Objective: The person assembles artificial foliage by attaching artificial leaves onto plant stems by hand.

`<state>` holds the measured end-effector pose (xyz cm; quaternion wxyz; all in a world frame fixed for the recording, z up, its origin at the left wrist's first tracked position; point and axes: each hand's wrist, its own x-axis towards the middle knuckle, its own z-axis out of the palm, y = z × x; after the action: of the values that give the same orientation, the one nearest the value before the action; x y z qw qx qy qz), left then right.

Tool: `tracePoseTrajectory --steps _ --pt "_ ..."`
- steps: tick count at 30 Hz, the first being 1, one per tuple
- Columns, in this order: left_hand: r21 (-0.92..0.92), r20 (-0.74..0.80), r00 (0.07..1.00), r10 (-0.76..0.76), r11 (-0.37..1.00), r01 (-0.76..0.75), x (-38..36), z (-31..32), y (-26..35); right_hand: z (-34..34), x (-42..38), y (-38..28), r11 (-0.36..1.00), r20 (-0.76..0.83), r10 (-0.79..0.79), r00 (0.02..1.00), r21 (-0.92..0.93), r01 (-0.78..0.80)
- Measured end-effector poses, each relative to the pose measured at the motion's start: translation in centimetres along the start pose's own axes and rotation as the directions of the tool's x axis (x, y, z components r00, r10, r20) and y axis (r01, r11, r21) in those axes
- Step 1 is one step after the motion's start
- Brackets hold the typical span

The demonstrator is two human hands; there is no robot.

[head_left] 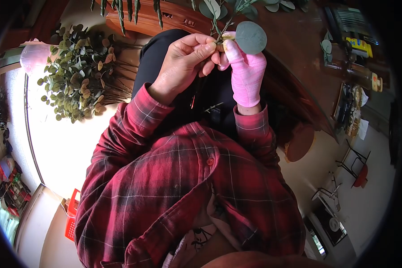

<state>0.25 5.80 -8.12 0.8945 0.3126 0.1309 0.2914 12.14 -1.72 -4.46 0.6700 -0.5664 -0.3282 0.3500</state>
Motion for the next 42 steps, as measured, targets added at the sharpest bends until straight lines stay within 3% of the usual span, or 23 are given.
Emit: tracePoseTrajectory --steps 10,34,42 --pt "0.006 -0.001 1.0 -0.001 1.0 0.001 -0.11 -0.01 0.0 0.02 0.26 -0.1 0.995 0.002 -0.003 1.0 -0.095 0.003" --pt "0.063 -0.045 0.999 0.0 0.998 0.003 -0.13 0.14 0.04 0.29 0.0 0.38 0.996 -0.014 -0.034 0.999 -0.082 0.033" --pt "0.079 -0.051 0.999 0.006 0.997 -0.002 -0.11 0.06 -0.03 0.18 -0.16 0.47 0.984 -0.004 -0.048 0.999 -0.174 0.047"
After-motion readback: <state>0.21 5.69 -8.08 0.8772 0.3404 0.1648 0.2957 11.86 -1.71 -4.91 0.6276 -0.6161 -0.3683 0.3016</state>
